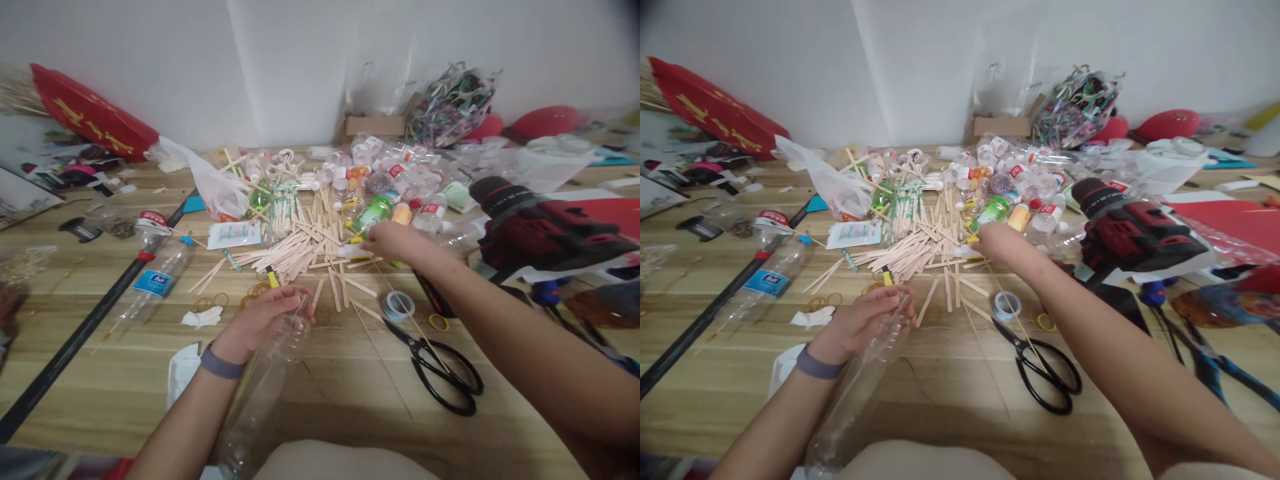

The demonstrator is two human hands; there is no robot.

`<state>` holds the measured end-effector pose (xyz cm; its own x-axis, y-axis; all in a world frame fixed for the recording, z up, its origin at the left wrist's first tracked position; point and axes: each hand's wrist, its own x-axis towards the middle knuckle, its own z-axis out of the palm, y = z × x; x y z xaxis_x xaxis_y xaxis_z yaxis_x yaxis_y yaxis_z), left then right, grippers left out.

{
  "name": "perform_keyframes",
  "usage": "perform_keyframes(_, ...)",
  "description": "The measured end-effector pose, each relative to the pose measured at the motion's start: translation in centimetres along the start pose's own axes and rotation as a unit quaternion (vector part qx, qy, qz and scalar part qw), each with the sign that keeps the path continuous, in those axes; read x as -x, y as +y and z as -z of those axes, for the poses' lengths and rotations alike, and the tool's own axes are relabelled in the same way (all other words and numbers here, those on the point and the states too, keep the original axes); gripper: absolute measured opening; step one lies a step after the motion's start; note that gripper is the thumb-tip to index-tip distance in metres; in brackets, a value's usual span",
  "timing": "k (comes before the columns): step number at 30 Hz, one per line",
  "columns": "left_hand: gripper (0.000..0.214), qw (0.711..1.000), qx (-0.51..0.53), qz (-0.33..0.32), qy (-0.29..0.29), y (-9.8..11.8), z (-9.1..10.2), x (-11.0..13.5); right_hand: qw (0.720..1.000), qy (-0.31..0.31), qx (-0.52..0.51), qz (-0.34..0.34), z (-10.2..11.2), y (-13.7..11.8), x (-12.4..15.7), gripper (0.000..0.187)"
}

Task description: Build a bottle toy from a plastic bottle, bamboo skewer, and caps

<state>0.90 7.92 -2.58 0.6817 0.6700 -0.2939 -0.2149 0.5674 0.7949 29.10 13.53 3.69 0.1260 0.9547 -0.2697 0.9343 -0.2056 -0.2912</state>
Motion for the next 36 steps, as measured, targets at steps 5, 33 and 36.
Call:
perform_keyframes(5, 0.034, 1.000, 0.004, -0.004, -0.014, -0.2, 0.0, -0.1, 0.996, -0.050, 0.071, -0.024, -2.6, 2.5, 1.5, 0.027)
perform_keyframes(33, 0.035, 0.987, 0.008, -0.140, 0.078, 2.9, 0.9, 1.1, 0.975, 0.175, -0.121, 0.065, 3.0, -0.2, 2.2, 0.033)
perform_keyframes(36, 0.035, 0.988, -0.007, -0.130, 0.085, 3.2, 0.8, 0.9, 0.970, 0.179, -0.144, 0.079, 4.5, -0.7, 2.1, 0.035)
